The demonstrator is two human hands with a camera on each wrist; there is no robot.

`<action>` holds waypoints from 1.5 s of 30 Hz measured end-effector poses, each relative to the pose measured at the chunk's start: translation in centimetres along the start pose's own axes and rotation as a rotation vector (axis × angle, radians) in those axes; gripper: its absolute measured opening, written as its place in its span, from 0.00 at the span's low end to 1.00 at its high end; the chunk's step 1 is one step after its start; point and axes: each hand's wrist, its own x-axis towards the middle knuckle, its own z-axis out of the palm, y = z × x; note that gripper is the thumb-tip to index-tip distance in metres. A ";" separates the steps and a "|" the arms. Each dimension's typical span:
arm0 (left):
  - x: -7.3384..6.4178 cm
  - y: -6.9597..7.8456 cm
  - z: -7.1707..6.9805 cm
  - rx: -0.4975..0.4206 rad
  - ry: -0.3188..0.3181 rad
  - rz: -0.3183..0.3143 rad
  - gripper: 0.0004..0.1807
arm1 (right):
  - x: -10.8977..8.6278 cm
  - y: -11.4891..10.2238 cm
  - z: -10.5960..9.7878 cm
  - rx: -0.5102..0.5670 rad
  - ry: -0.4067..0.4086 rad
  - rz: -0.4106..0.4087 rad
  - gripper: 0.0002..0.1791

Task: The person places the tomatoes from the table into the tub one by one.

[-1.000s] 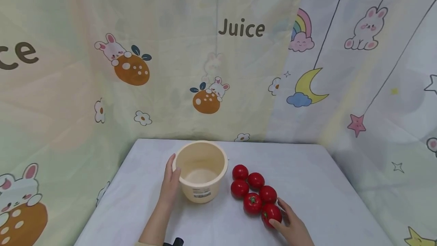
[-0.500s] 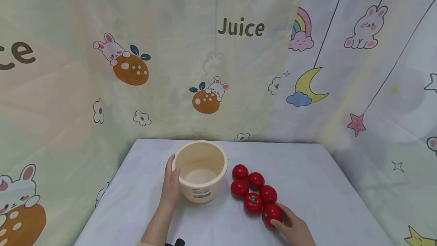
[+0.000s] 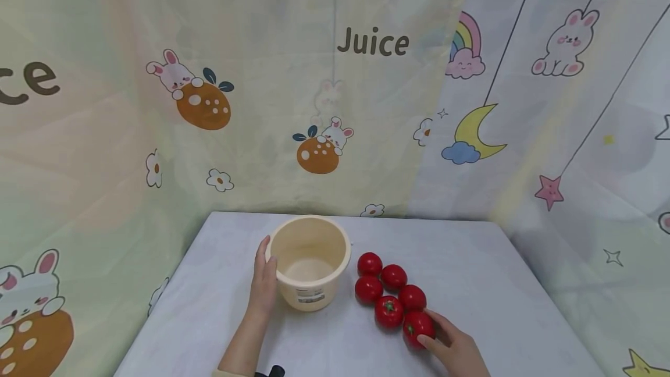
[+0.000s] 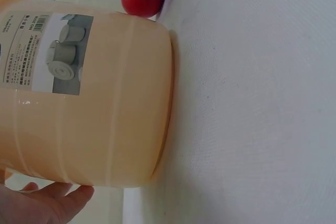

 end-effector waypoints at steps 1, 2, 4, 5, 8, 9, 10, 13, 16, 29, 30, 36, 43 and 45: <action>0.0 0.0 0.0 0.001 0.002 0.000 0.28 | 0.0 -0.1 -0.1 -0.005 0.001 -0.009 0.53; 0.0 0.0 -0.1 0.001 0.003 0.001 0.28 | 0.0 -0.2 -0.3 -0.008 0.004 -0.017 0.53; 0.0 -0.1 -0.1 0.000 0.007 0.001 0.28 | 0.0 -0.5 -0.5 -0.014 0.014 -0.035 0.52; 0.0 -0.1 -0.2 0.000 0.009 0.000 0.28 | 0.0 -0.7 -0.7 -0.017 0.019 -0.046 0.52; 0.0 -0.2 -0.3 0.005 0.015 0.002 0.28 | 0.0 -1.3 -1.2 -0.009 0.027 -0.074 0.52; 0.0 -0.2 -0.3 0.007 0.017 0.004 0.28 | 0.0 -1.6 -1.4 -0.006 0.027 -0.083 0.51; 0.0 -0.2 -0.3 0.010 0.019 0.007 0.28 | 0.0 -1.8 -1.6 -0.003 0.027 -0.091 0.51; 0.0 -0.2 -0.4 0.016 0.024 0.011 0.28 | 0.1 -2.7 -2.1 -0.009 0.023 -0.122 0.50; 0.0 -0.2 -0.4 0.014 0.027 0.013 0.28 | 0.0 -3.6 -2.7 -0.011 0.027 -0.146 0.48; -0.2 -0.1 -0.7 0.001 0.031 0.002 0.28 | 0.4 -8.3 -5.0 0.027 0.009 -0.282 0.41; -0.2 -0.1 -0.6 -0.001 0.033 0.003 0.28 | 0.5 -8.6 -5.1 0.041 -0.001 -0.284 0.41; 0.0 -0.3 -0.2 -0.022 0.019 0.021 0.27 | 1.4 -10.6 -5.7 0.093 -0.065 -0.350 0.38; 0.1 -0.4 0.1 -0.024 0.022 0.031 0.27 | 3.6 -14.2 -5.5 0.103 -0.166 -0.463 0.36; 0.1 -0.5 -0.1 -0.019 0.026 0.029 0.28 | 4.3 -15.7 -5.2 0.103 -0.197 -0.480 0.36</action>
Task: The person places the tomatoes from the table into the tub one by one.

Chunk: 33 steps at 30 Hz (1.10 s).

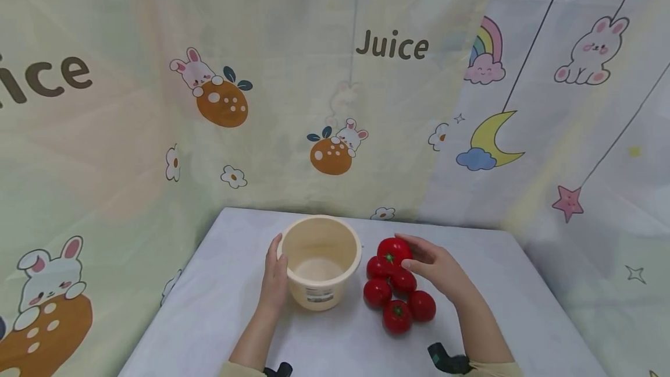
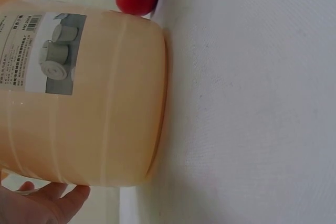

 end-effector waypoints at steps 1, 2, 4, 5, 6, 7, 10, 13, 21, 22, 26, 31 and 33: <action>0.0 0.0 0.0 -0.001 0.001 -0.001 0.28 | 0.7 -0.4 0.1 0.003 -0.014 -0.009 0.36; -0.1 0.0 0.1 0.000 0.001 0.000 0.28 | 1.4 -0.8 0.2 0.009 -0.030 -0.015 0.36; -0.1 0.1 0.1 -0.002 0.003 -0.006 0.28 | 2.8 -1.5 0.4 0.018 -0.064 -0.038 0.35; -0.1 0.1 0.1 -0.004 0.005 -0.008 0.28 | 3.5 -1.9 0.6 0.027 -0.081 -0.046 0.34; -0.1 0.2 0.1 -0.005 0.006 -0.011 0.28 | 4.2 -2.2 0.7 0.037 -0.102 -0.050 0.34; -0.1 0.2 0.2 -0.005 0.005 -0.012 0.28 | 4.8 -2.6 0.9 0.041 -0.125 -0.058 0.33; -0.2 0.4 0.3 -0.004 0.008 -0.013 0.28 | 6.5 -3.7 1.4 0.048 -0.195 -0.069 0.34; -0.3 0.4 0.3 0.007 0.016 -0.005 0.28 | 7.9 -5.0 2.1 0.034 -0.259 -0.069 0.34; -0.2 0.5 0.1 0.012 0.020 -0.007 0.28 | 11.2 -7.1 4.0 -0.084 -0.410 -0.096 0.29; -0.2 0.5 0.1 0.013 0.022 -0.009 0.28 | 11.5 -7.3 4.2 -0.100 -0.431 -0.098 0.29; -0.1 0.4 0.2 0.015 0.022 -0.023 0.28 | 12.6 -7.5 5.1 -0.141 -0.495 -0.060 0.26; 0.0 0.2 0.3 0.020 0.021 -0.052 0.28 | 13.8 -7.7 6.1 -0.183 -0.566 0.003 0.25; 0.1 0.2 0.3 0.017 0.025 -0.065 0.28 | 14.3 -7.9 6.5 -0.182 -0.608 0.027 0.24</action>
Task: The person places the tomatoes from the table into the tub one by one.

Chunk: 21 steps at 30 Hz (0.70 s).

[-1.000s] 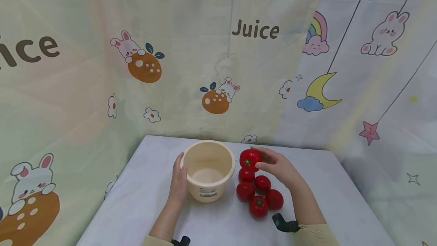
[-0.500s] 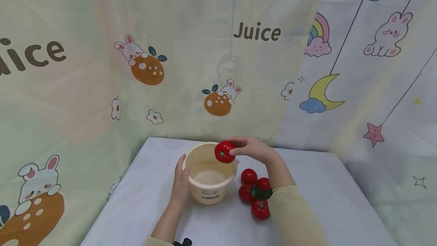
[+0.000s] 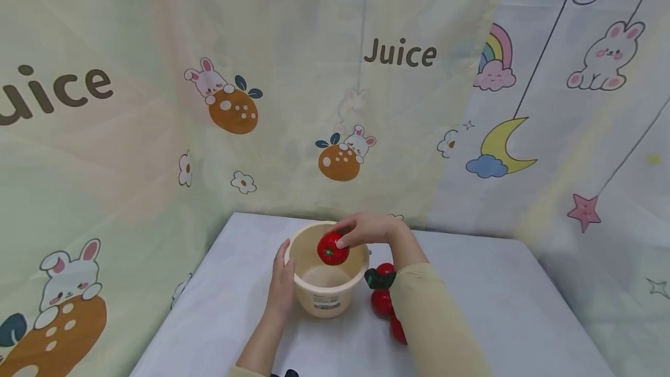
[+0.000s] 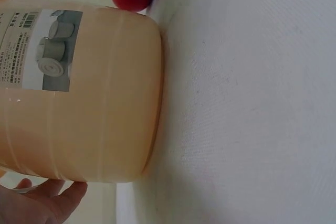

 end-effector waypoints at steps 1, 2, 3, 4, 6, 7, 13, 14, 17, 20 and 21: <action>0.0 0.0 0.0 -0.001 0.000 -0.008 0.28 | 0.3 -0.1 0.1 0.009 -0.027 0.006 0.24; 0.0 0.0 0.1 -0.002 -0.001 -0.016 0.28 | 0.7 -0.1 0.2 0.025 -0.055 0.011 0.23; 0.0 0.0 0.1 -0.005 -0.002 -0.022 0.28 | 1.0 -0.2 0.3 0.035 -0.080 0.014 0.23; 0.0 0.0 0.1 -0.005 -0.002 -0.023 0.28 | 1.3 -0.2 0.4 0.042 -0.097 0.019 0.23; 0.0 -0.1 0.2 -0.009 0.003 -0.021 0.28 | 2.0 -0.3 0.7 0.057 -0.125 0.028 0.23; 0.0 -0.1 0.2 -0.013 0.004 -0.025 0.28 | 2.4 -0.2 0.9 0.064 -0.142 0.026 0.23; -0.1 -0.2 0.2 -0.015 0.006 -0.006 0.29 | 4.5 -0.1 2.5 0.078 -0.207 0.059 0.20; 0.0 -0.3 0.3 -0.014 0.006 0.004 0.28 | 4.8 -0.1 2.7 0.076 -0.205 0.067 0.20; 0.0 -0.3 0.5 -0.020 0.017 0.032 0.28 | 5.3 -0.1 3.2 0.081 -0.189 0.085 0.20; 0.0 -0.3 0.5 -0.019 0.033 0.032 0.28 | 5.8 -0.2 3.9 0.074 -0.184 0.089 0.21; 0.0 -0.2 0.5 -0.016 0.038 0.029 0.28 | 5.9 -0.2 4.1 0.069 -0.186 0.090 0.21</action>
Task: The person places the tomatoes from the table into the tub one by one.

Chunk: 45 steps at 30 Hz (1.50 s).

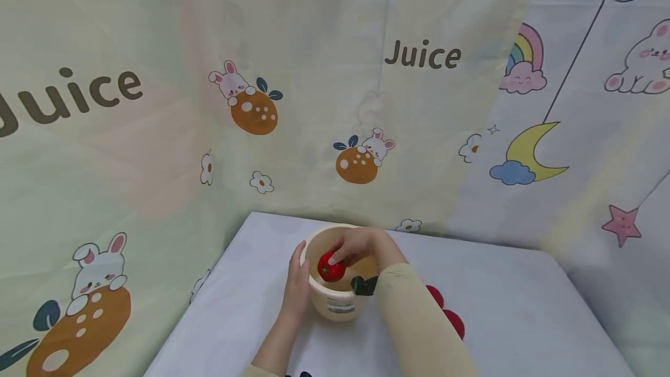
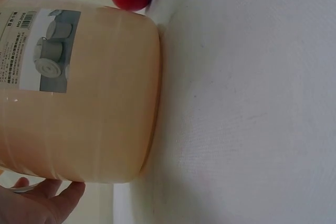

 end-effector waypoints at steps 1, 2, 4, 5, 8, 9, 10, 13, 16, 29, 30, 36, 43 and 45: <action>-0.1 0.1 0.2 0.003 0.000 -0.005 0.29 | 0.0 0.2 0.1 -0.004 0.004 0.002 0.21; -0.1 0.1 0.3 0.004 0.000 -0.013 0.29 | -0.1 0.3 0.2 -0.011 0.006 0.004 0.21; -0.3 0.3 0.6 0.010 0.000 -0.031 0.29 | -0.2 0.5 0.5 -0.026 0.012 0.003 0.20; -0.4 0.4 0.6 0.012 0.000 -0.036 0.29 | -0.2 0.6 0.5 -0.032 0.012 0.003 0.19; -0.5 0.7 0.7 0.016 0.005 -0.042 0.29 | -0.3 0.8 0.7 -0.055 0.027 0.012 0.18; -0.5 0.8 0.7 0.019 0.007 -0.039 0.29 | -0.3 0.8 0.7 -0.062 0.034 0.014 0.18; -0.6 0.8 0.7 0.020 0.010 -0.031 0.28 | -0.4 0.8 0.7 -0.078 0.046 0.010 0.18; -0.6 0.8 0.6 0.019 0.015 -0.007 0.28 | -0.5 0.7 0.5 -0.101 0.101 -0.008 0.19; -0.6 0.6 0.6 0.017 0.012 0.015 0.28 | -1.0 0.4 0.2 -0.152 0.167 -0.038 0.20; -0.3 0.1 0.3 0.021 0.027 0.056 0.28 | -8.0 0.0 -0.4 -0.299 0.443 -0.132 0.20; -0.3 0.1 0.3 0.018 0.029 0.059 0.28 | -8.6 0.0 -0.3 -0.292 0.455 -0.146 0.20; -0.2 -0.2 0.0 0.007 0.038 0.090 0.27 | -12.1 1.5 0.3 -0.209 0.538 -0.181 0.22; -0.3 0.1 0.0 0.020 0.025 0.066 0.27 | -16.0 5.3 1.8 -0.131 0.690 -0.133 0.26; -0.3 0.1 0.1 0.021 0.021 0.046 0.27 | -17.2 6.5 2.3 -0.123 0.726 -0.106 0.29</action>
